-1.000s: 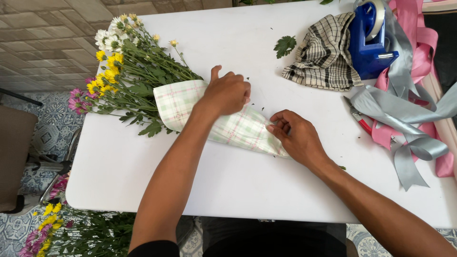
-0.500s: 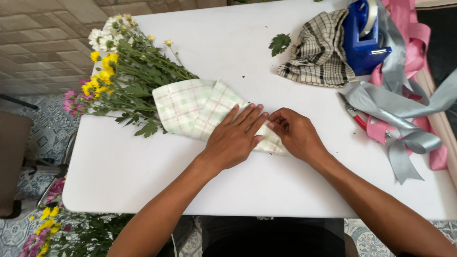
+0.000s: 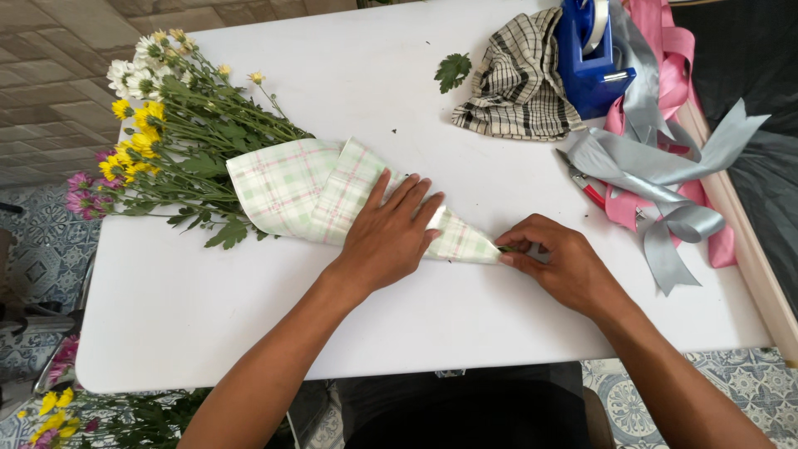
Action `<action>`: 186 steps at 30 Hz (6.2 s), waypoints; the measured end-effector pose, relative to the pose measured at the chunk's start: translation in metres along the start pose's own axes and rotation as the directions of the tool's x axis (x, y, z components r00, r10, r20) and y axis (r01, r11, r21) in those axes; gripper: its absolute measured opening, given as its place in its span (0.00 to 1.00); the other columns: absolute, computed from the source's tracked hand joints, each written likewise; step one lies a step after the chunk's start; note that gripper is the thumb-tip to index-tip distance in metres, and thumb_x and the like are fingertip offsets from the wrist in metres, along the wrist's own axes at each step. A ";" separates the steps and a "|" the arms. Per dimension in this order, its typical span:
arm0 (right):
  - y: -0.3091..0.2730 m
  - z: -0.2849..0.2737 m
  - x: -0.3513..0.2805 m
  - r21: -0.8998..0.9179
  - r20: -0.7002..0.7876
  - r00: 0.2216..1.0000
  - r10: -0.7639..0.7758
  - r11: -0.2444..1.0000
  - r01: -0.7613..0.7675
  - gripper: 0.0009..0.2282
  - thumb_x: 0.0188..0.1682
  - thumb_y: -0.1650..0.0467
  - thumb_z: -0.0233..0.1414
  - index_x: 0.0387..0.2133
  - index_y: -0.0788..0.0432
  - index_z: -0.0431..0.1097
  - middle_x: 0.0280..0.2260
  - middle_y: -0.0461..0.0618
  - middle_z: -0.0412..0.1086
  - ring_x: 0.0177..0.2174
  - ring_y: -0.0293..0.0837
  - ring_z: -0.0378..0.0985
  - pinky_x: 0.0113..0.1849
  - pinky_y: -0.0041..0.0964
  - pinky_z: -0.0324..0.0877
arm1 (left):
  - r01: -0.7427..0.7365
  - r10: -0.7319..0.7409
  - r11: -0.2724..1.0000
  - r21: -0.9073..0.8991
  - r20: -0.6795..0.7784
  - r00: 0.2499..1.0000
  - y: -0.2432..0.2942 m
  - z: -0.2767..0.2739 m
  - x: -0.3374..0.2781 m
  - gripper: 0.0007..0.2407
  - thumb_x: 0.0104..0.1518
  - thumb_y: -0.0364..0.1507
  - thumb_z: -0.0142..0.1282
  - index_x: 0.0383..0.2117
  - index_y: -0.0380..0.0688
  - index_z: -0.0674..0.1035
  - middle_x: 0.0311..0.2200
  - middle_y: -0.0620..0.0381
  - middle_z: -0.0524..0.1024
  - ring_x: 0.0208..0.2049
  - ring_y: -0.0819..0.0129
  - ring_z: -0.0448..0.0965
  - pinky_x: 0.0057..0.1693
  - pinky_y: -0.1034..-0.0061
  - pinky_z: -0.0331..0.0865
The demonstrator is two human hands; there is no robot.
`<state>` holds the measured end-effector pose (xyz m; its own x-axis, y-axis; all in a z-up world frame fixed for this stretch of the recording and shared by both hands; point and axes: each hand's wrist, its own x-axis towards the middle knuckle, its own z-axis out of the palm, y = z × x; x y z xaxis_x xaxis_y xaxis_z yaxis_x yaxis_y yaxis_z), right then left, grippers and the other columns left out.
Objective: The person wraps a bunch of flowers in patterned paper, folding the paper around the stems and securing the wrap with tape.
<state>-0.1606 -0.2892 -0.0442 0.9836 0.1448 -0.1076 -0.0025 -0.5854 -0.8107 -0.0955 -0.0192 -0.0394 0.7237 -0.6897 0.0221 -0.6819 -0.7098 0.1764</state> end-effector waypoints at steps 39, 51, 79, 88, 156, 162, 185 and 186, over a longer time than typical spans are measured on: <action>0.000 0.008 -0.012 -0.006 -0.102 0.988 -0.120 0.993 0.120 0.11 0.42 0.75 0.63 0.39 0.61 0.80 0.36 0.54 0.76 0.37 0.51 0.80 0.42 0.46 0.73 | -0.085 0.144 0.959 -0.268 0.208 0.967 -0.010 -0.027 0.078 0.09 0.58 0.39 0.60 0.23 0.53 0.79 0.19 0.63 0.77 0.29 0.64 0.81 0.54 0.65 0.67; -0.001 0.010 -0.013 -0.007 -0.140 0.973 -0.183 0.983 0.184 0.14 0.42 0.74 0.63 0.43 0.61 0.79 0.35 0.56 0.76 0.37 0.52 0.80 0.43 0.46 0.73 | -0.049 0.116 0.971 -0.233 0.286 0.951 -0.014 -0.002 0.101 0.09 0.58 0.36 0.60 0.21 0.52 0.79 0.17 0.62 0.76 0.27 0.62 0.80 0.54 0.63 0.67; 0.013 0.012 -0.014 -0.322 -0.075 0.921 -0.382 0.884 0.340 0.08 0.45 0.74 0.60 0.37 0.57 0.82 0.37 0.48 0.73 0.36 0.46 0.77 0.38 0.40 0.75 | -0.315 0.314 0.949 0.033 -0.232 0.921 0.056 0.025 0.011 0.10 0.63 0.25 0.49 0.46 0.36 0.80 0.43 0.44 0.78 0.52 0.53 0.78 0.65 0.53 0.60; 0.012 0.014 -0.015 -0.355 -0.091 0.900 -0.425 0.859 0.370 0.08 0.46 0.73 0.60 0.38 0.57 0.82 0.36 0.49 0.75 0.37 0.45 0.78 0.37 0.37 0.76 | -0.049 0.047 0.999 -0.015 -0.073 0.996 0.038 0.017 -0.011 0.28 0.70 0.47 0.29 0.67 0.37 0.64 0.69 0.41 0.60 0.71 0.53 0.56 0.74 0.48 0.38; -0.150 0.111 0.068 0.488 0.370 0.882 0.292 0.746 -0.452 0.13 0.42 0.68 0.62 0.36 0.67 0.79 0.37 0.56 0.81 0.37 0.47 0.83 0.41 0.36 0.77 | -0.263 -0.647 -0.743 -0.616 0.558 0.520 0.150 0.020 -0.124 0.15 0.48 0.25 0.65 0.38 0.24 0.81 0.37 0.32 0.82 0.40 0.41 0.85 0.52 0.54 0.80; -0.160 0.113 0.094 0.501 0.318 0.916 0.243 0.777 -0.380 0.11 0.45 0.68 0.60 0.35 0.66 0.80 0.37 0.55 0.81 0.36 0.46 0.84 0.40 0.30 0.77 | -0.278 -0.646 -0.748 -0.603 0.565 0.513 0.147 0.030 -0.128 0.14 0.48 0.24 0.65 0.38 0.23 0.80 0.36 0.30 0.82 0.38 0.41 0.84 0.50 0.56 0.81; -0.145 0.104 0.068 0.457 0.272 0.947 0.172 0.843 -0.284 0.19 0.47 0.61 0.55 0.49 0.58 0.69 0.35 0.53 0.76 0.30 0.44 0.77 0.32 0.36 0.73 | -0.246 -0.631 -0.758 -0.604 0.583 0.512 0.143 0.020 -0.136 0.15 0.48 0.23 0.64 0.39 0.22 0.80 0.36 0.29 0.82 0.39 0.42 0.84 0.51 0.55 0.81; -0.144 0.104 0.062 0.448 0.294 0.942 0.163 0.847 -0.286 0.25 0.45 0.61 0.56 0.55 0.59 0.67 0.34 0.54 0.77 0.31 0.43 0.76 0.33 0.37 0.73 | -0.247 -0.629 -0.760 -0.602 0.585 0.512 0.144 0.021 -0.136 0.16 0.47 0.24 0.64 0.39 0.22 0.80 0.37 0.29 0.82 0.39 0.42 0.84 0.51 0.54 0.80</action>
<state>-0.1178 -0.1133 0.0063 0.8731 0.2753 -0.4024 -0.3644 -0.1800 -0.9137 -0.2942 -0.0304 -0.0376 0.7377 0.0103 -0.6751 0.4031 0.7954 0.4526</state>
